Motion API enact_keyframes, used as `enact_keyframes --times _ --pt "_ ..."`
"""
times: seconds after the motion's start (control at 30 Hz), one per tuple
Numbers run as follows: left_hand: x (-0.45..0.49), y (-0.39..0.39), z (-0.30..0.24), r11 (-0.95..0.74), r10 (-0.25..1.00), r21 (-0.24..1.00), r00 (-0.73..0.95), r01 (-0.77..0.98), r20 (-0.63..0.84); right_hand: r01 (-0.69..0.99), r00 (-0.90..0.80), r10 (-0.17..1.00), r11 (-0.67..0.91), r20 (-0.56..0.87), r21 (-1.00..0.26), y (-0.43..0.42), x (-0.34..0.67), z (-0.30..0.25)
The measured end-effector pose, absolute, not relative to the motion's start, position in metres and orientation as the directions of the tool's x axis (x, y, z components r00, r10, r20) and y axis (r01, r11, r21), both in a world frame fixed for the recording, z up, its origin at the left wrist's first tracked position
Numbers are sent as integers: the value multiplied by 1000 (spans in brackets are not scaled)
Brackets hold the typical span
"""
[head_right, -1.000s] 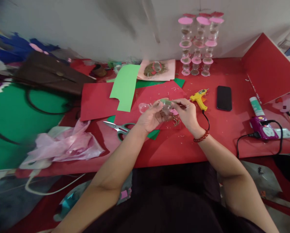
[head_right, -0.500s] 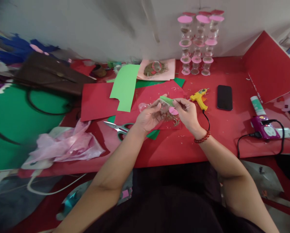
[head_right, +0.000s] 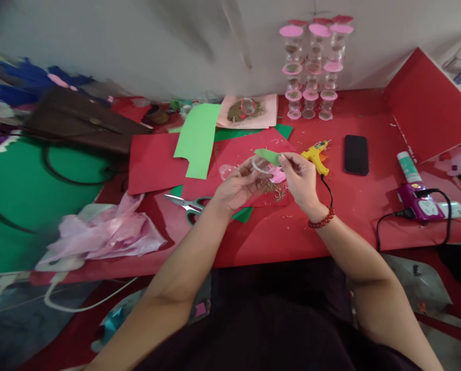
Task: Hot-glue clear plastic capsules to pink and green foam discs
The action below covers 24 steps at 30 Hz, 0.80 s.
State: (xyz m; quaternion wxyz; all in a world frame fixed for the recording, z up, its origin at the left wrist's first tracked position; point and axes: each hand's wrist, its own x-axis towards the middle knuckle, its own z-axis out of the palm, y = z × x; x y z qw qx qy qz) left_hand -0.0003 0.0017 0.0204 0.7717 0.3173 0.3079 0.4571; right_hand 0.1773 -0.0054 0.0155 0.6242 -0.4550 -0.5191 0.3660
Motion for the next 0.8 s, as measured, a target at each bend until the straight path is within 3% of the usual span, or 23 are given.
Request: enact_keyframes --times 0.23,0.5,0.8 --pt "1 4 20 371 906 778 382 -507 -183 -62 245 924 318 294 -946 -3 178 14" --pt "4 4 21 320 924 791 358 -522 -137 -178 267 947 229 177 -957 2 181 9" --pt "4 6 20 319 929 757 346 -570 -131 -177 234 963 179 136 -968 5 187 6"
